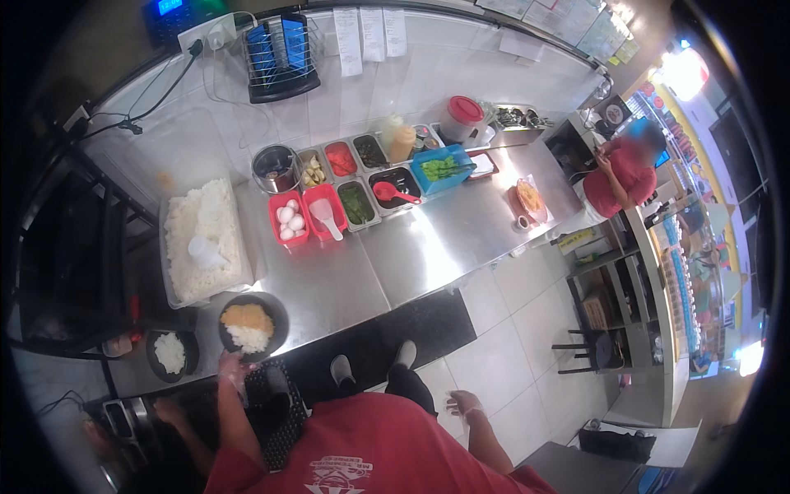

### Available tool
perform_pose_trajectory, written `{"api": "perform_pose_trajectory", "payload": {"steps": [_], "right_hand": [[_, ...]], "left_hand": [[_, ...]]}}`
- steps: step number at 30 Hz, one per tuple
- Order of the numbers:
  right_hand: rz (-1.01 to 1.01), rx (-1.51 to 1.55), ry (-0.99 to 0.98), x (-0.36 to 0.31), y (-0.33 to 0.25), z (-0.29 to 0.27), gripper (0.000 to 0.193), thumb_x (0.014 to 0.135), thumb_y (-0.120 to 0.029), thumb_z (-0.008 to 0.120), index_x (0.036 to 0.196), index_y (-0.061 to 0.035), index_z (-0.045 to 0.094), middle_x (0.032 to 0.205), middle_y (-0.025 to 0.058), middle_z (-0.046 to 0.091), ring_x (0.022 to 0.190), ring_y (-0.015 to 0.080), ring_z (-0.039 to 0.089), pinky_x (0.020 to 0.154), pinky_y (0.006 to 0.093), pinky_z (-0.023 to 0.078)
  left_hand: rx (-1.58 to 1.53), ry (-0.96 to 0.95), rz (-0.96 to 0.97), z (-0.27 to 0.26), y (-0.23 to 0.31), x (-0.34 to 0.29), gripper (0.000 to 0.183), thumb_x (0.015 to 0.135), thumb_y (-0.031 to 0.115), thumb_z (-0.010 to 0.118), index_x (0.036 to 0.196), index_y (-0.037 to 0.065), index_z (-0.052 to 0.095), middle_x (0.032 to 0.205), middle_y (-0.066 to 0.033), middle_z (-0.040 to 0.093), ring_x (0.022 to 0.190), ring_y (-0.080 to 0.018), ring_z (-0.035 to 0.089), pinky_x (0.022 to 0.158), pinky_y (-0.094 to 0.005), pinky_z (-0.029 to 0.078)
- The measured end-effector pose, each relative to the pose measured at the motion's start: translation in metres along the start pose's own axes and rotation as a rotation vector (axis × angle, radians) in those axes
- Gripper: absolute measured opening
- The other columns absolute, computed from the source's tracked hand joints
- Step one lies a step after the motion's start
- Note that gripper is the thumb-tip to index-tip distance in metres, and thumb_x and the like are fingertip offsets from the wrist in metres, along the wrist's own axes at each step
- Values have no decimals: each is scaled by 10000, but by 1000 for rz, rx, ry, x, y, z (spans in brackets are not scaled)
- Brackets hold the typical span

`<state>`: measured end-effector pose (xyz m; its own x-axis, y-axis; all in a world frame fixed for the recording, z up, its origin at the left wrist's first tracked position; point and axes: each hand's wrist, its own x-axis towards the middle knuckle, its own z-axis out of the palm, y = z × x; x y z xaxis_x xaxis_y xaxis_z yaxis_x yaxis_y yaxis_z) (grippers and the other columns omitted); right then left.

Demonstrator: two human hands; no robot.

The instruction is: The person assembles rice bowls by scooping rice into black bowls, adding fried chicken, pouring sauce, and topping with shredded lettuce and mayonnaise. The person handles multiple bowls in sequence at a stainless steel prep counter.

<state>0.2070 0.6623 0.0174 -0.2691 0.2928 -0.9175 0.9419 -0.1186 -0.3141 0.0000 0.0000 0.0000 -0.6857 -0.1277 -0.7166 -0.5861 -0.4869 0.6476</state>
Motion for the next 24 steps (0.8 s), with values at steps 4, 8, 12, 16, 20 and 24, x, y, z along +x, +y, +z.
{"api": "perform_pose_trajectory", "payload": {"steps": [4, 8, 12, 16, 20, 24], "right_hand": [[-37, -64, -54, 29, -76, 14, 418, 989, -333, 663, 1297, -51, 657, 1125, 143, 737, 930, 257, 719, 808, 391, 549], [-39, -174, -83, 41, -128, -20, 442, 996, -332, 653, 1324, -37, 629, 1142, 139, 733, 931, 242, 720, 807, 388, 550], [-107, -204, -123, 81, -187, -58, 456, 990, -343, 657, 1322, -33, 624, 1160, 153, 724, 904, 250, 724, 786, 380, 561], [-229, -188, -140, 118, -253, -95, 398, 987, -335, 657, 1232, -20, 666, 1039, 132, 726, 829, 232, 716, 723, 359, 567], [-352, -277, -210, 134, -337, -110, 364, 979, -351, 668, 1114, -15, 703, 926, 104, 724, 810, 215, 698, 714, 360, 560], [-728, -804, -329, 174, -398, -128, 392, 1004, -345, 605, 1224, -35, 699, 963, 61, 731, 901, 172, 678, 839, 313, 515]], "left_hand": [[327, -110, -30, 73, 33, 47, 527, 963, 76, 578, 1477, 111, 469, 1272, -157, 657, 940, -329, 729, 633, -429, 634], [1159, -119, 157, 159, 49, 108, 487, 977, 203, 593, 1451, 105, 535, 1321, -218, 656, 1120, -399, 683, 886, -483, 587], [1586, -398, 409, 278, 83, 146, 523, 967, 284, 589, 1463, 129, 534, 1361, -248, 631, 1268, -418, 598, 1108, -449, 456], [1756, -361, 401, 383, 93, 138, 506, 966, 323, 588, 1431, 124, 577, 1353, -236, 638, 1273, -403, 599, 1078, -463, 478], [1623, -295, 396, 411, 69, 161, 422, 991, 314, 571, 1363, 125, 635, 1353, -197, 658, 1280, -362, 609, 1091, -441, 474], [956, -295, 92, 397, 38, 132, 382, 1062, 356, 567, 1321, 90, 653, 1165, -129, 732, 1015, -278, 722, 895, -425, 588]]}}
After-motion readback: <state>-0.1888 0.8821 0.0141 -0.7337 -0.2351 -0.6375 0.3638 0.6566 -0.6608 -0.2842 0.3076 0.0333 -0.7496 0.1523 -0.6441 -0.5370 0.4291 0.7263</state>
